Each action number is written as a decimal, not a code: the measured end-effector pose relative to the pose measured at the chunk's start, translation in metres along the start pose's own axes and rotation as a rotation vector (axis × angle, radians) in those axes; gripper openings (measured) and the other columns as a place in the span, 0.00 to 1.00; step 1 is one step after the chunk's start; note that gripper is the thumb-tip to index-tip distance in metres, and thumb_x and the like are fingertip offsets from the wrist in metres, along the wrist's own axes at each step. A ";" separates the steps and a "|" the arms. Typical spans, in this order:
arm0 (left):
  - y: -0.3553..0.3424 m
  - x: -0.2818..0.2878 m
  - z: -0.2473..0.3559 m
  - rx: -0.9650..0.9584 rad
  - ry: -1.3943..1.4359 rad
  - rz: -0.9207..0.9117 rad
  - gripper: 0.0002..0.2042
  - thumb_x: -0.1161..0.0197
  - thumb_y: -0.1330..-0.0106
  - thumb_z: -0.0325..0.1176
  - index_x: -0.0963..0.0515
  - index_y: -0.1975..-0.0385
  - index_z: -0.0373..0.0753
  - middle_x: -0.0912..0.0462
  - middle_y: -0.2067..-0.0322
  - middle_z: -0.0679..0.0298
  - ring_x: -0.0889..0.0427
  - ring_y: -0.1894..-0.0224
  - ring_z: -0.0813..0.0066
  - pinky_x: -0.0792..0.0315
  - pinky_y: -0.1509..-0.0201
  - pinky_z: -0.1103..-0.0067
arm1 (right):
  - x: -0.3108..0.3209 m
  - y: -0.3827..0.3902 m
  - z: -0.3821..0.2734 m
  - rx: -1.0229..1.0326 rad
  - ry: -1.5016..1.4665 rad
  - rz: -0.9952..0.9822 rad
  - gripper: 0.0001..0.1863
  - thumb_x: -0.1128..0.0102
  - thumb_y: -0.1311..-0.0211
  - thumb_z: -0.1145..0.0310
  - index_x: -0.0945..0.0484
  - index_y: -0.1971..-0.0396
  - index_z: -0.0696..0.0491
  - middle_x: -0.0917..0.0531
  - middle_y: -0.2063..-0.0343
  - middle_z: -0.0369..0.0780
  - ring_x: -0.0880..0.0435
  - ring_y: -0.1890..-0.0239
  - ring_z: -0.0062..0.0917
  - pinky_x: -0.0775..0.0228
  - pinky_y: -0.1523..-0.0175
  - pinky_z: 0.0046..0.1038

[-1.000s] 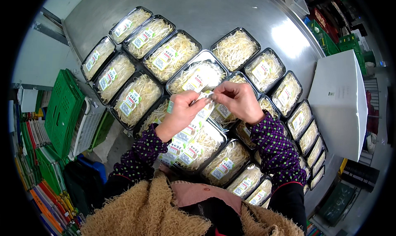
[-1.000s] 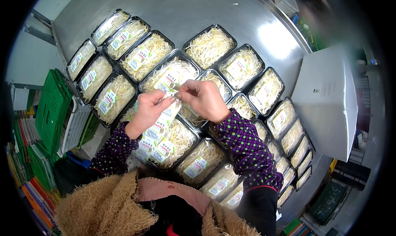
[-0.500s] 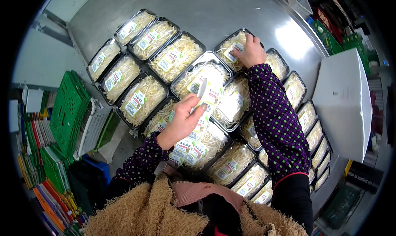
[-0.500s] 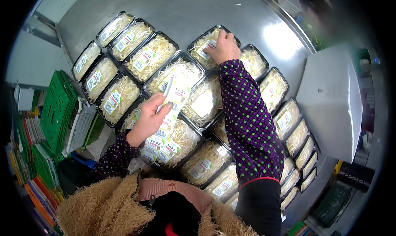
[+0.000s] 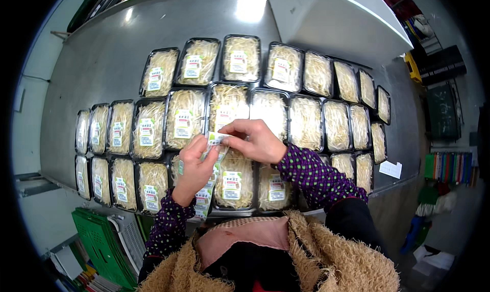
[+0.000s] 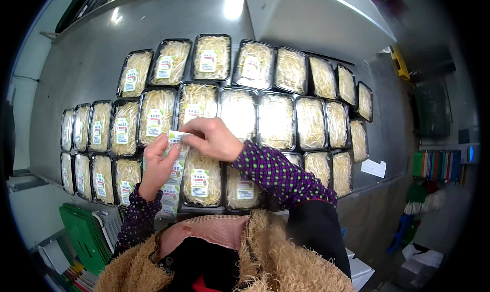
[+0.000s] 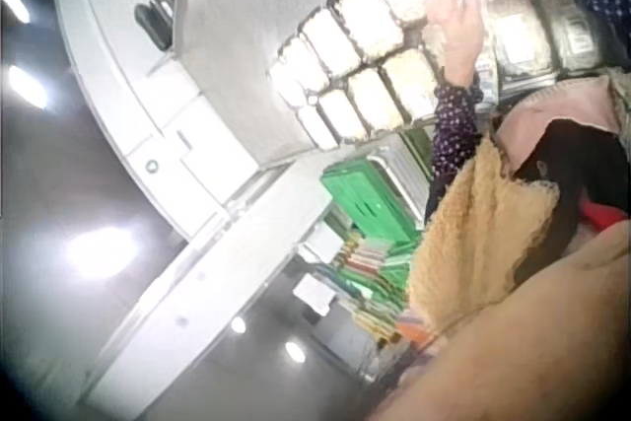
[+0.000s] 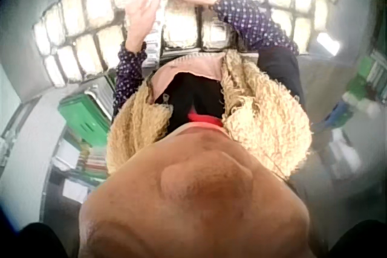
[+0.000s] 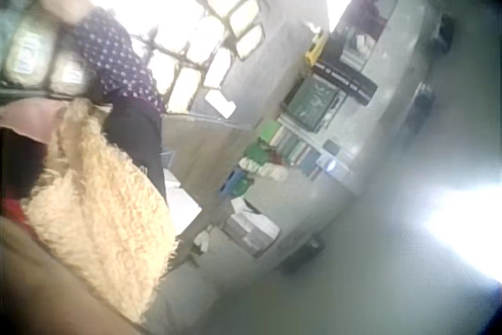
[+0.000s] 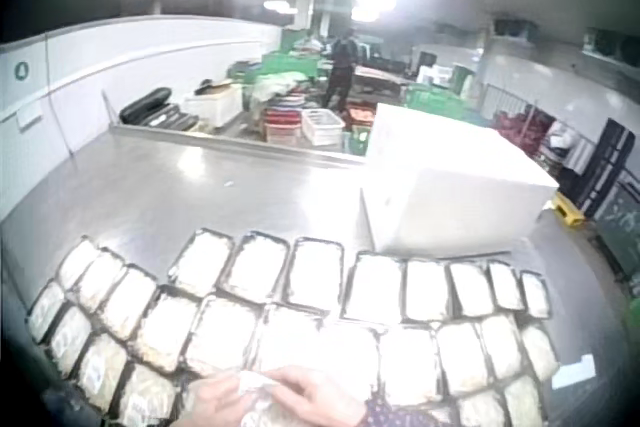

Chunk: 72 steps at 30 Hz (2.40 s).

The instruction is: The person applies adhesive labels to the lids of multiple black plastic containers filled with bean sprouts. They peel each label from a backing sheet and press it onto a container, then place the labeled containers into a white styrofoam box.

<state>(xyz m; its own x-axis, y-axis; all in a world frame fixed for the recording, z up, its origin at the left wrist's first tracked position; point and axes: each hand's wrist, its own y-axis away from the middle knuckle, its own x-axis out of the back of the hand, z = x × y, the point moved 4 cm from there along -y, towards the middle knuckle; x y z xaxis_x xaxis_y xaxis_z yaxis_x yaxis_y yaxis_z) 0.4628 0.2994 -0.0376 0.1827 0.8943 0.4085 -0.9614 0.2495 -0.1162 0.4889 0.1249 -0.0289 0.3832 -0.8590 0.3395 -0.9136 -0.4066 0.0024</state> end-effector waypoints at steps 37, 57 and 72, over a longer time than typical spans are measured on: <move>0.013 -0.146 0.047 0.099 0.145 -0.174 0.07 0.41 0.34 0.27 0.21 0.61 0.32 0.25 0.74 0.61 0.26 0.73 0.73 0.33 0.69 0.76 | 0.306 -0.012 0.182 -0.302 0.631 0.297 0.24 0.25 0.52 0.60 0.23 0.59 0.57 0.16 0.68 0.45 0.17 0.65 0.31 0.26 0.59 0.30; 0.099 -0.178 0.096 -0.072 -0.085 0.009 0.07 0.36 0.40 0.27 0.21 0.65 0.30 0.19 0.64 0.54 0.19 0.65 0.63 0.27 0.63 0.77 | 0.094 0.197 0.040 -0.094 -0.085 -0.160 0.08 0.35 0.42 0.73 0.18 0.63 0.58 0.16 0.74 0.37 0.21 0.73 0.14 0.28 0.67 0.20; 0.182 -0.226 0.106 0.238 0.157 0.203 0.06 0.35 0.38 0.28 0.21 0.72 0.31 0.20 0.77 0.63 0.23 0.75 0.81 0.30 0.70 0.81 | 0.187 0.072 0.150 -0.076 0.262 0.042 0.21 0.23 0.56 0.61 0.26 0.70 0.56 0.23 0.78 0.36 0.25 0.75 0.21 0.30 0.67 0.26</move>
<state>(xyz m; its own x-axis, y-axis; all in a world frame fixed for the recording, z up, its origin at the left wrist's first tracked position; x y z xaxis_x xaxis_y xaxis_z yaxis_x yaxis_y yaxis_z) 0.2252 0.1035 -0.0553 -0.0055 0.9676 0.2523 -0.9990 -0.0164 0.0414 0.5152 -0.1119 -0.1064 0.3053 -0.7607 0.5728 -0.9394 -0.3391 0.0502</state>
